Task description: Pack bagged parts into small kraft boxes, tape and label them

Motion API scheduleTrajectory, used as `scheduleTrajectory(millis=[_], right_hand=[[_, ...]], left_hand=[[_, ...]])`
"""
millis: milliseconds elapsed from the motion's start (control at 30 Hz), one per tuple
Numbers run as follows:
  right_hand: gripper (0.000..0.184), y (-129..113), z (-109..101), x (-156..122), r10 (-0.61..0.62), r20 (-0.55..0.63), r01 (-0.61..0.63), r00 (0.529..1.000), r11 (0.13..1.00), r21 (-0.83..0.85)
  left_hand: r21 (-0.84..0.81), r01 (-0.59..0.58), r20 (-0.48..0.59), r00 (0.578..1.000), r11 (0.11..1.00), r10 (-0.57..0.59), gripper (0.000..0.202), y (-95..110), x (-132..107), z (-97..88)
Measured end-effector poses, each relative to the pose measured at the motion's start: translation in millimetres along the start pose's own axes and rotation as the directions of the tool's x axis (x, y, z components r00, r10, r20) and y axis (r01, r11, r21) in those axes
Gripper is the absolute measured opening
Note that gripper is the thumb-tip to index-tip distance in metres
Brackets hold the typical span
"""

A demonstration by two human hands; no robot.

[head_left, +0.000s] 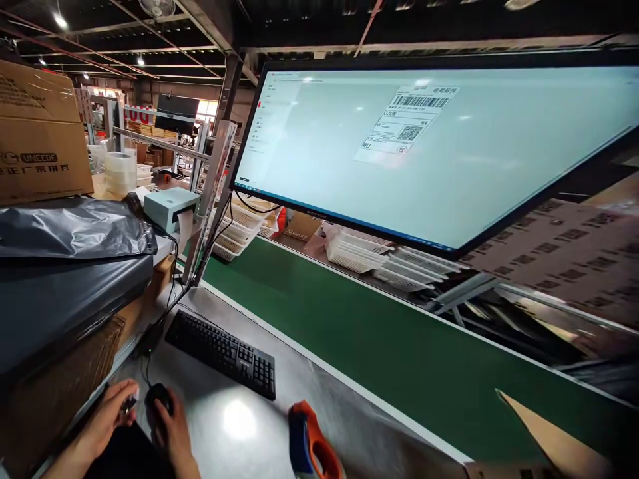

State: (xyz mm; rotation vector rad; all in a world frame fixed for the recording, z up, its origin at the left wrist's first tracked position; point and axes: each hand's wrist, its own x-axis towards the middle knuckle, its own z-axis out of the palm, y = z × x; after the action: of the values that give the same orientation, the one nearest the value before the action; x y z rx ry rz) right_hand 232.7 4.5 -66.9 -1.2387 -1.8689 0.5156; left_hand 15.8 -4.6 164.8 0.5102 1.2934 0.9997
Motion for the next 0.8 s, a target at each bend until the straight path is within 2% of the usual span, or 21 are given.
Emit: scheduleTrajectory(millis=[100,267,467,600,700,800], right_hand=[[0.101,6.0,4.0,-5.0,-0.029,0.053,0.032,0.998,0.998,-0.061],[0.108,11.7,8.2,-7.3,-0.043,0.074,0.05,0.996,0.994,-0.094],[0.104,10.0,6.8,-4.1,-0.074,0.046,0.078,0.996,0.993,-0.093],[0.104,9.3,4.4,-2.8,-0.093,0.026,0.095,0.995,0.99,-0.102],[0.095,-0.9,-0.6,0.4,-0.093,0.024,0.095,0.995,0.991,-0.096],[0.065,-34.0,-14.9,12.3,0.049,-0.104,-0.052,0.993,0.998,-0.022]], left_hand=[[-0.02,0.033,-0.008,0.999,0.999,-0.034,0.067,-2.0,-3.8,2.5],[-0.018,0.033,0.0,0.999,0.999,-0.033,0.061,3.9,-9.9,7.6],[-0.056,0.021,-0.046,0.999,0.998,-0.024,0.062,11.0,-9.9,10.5],[-0.003,-0.001,-0.041,0.999,1.0,0.001,0.06,12.6,-9.9,11.0],[0.147,-0.115,0.028,0.993,0.982,0.113,0.051,12.0,-7.3,9.9],[0.341,-0.359,0.153,0.933,0.869,0.326,0.044,12.9,-4.6,13.8]])
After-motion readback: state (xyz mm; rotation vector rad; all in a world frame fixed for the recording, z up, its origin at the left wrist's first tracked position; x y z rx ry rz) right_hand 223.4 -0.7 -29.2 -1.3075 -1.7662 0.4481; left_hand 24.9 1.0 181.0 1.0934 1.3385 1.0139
